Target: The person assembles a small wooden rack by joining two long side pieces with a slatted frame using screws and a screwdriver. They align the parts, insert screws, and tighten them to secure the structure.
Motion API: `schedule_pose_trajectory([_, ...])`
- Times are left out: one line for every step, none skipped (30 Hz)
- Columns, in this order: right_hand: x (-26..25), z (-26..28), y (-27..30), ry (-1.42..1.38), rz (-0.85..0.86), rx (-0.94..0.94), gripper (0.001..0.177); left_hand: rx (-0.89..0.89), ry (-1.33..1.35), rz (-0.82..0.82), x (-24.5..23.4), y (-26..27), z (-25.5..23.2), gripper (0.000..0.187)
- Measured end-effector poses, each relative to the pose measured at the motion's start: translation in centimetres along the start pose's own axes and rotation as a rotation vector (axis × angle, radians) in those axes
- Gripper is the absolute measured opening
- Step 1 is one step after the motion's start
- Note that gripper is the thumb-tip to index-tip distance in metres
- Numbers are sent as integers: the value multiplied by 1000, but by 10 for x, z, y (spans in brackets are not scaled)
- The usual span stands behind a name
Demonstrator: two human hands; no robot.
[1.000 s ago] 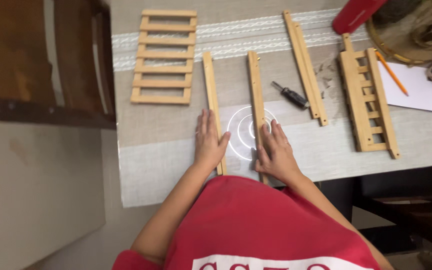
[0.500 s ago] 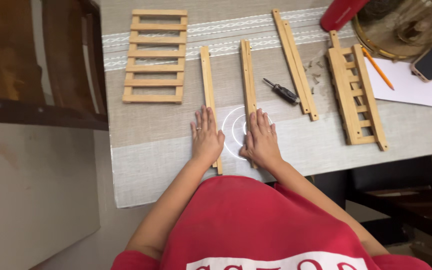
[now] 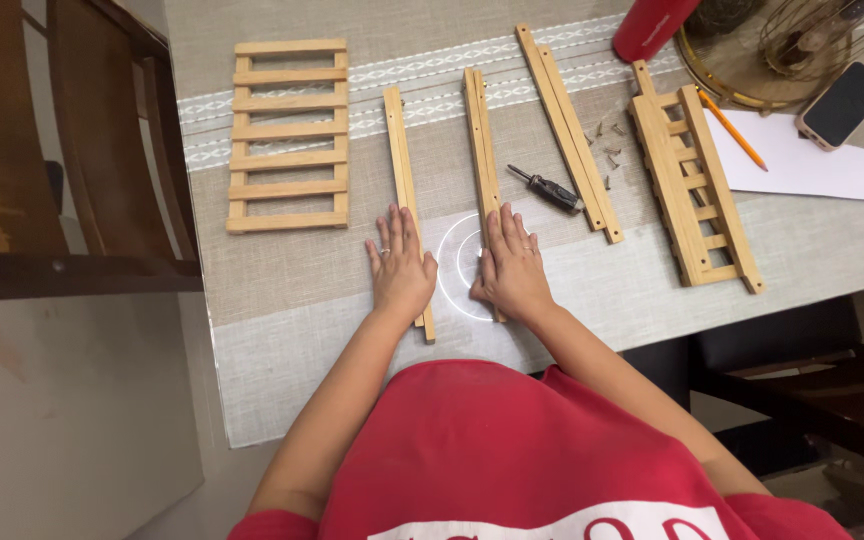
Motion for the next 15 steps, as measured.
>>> schedule_pose_trajectory([0, 0, 0, 1, 1, -1, 74, 3, 3, -4, 0, -1, 0, 83])
schedule_pose_trajectory([-1, 1, 0, 3, -6, -4, 73, 6, 5, -8, -1, -2, 0, 83])
schedule_pose_trajectory([-1, 1, 0, 5, -10, -6, 73, 8, 8, -11, 0, -1, 0, 84])
schedule_pose_trajectory([-1, 1, 1, 6, -15, -9, 72, 10, 4, -7, 0, -1, 0, 84])
schedule_pose_trajectory([-1, 1, 1, 12, -14, -11, 72, 13, 0, -4, 0, -1, 0, 84])
schedule_pose_trajectory([0, 1, 1, 17, -13, -13, 72, 17, -4, -1, 0, 0, 0, 84])
schedule_pose_trajectory([0, -1, 0, 24, -13, -14, 71, 21, 1, -13, 1, -1, 0, 84])
schedule_pose_trajectory([1, -2, -1, 22, -13, -18, 71, 26, 7, -26, 1, -1, 1, 84])
schedule_pose_trajectory([1, -3, -1, 18, -11, -22, 71, 29, 12, -37, 0, -1, 1, 84])
schedule_pose_trajectory([1, -4, -1, 15, -10, -26, 71, 26, 17, -35, 1, -1, 1, 84])
schedule_pose_trajectory([1, -5, 0, 14, -11, -28, 71, 21, 22, -35, 1, -1, 1, 84])
schedule_pose_trajectory([1, -5, 1, 14, -12, -30, 71, 16, 27, -35, 2, -1, 2, 85])
schedule_pose_trajectory([1, -5, 2, 12, -11, -35, 72, 19, 22, -30, 2, 0, 2, 84])
schedule_pose_trajectory([1, -5, 4, 5, -9, -37, 72, 21, 17, -26, 3, 0, 2, 84])
schedule_pose_trajectory([0, -6, 4, -1, -10, -39, 72, 25, 12, -25, 3, -1, 2, 84])
Point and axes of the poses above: each hand's wrist, its own y-axis away from the middle knuckle, its own x-axis out of the palm, z = x × y, the point moved 10 cm from there along -y, towards the middle knuckle, and after that the axes turned 14 degrees about x, right-handed, at the moved point
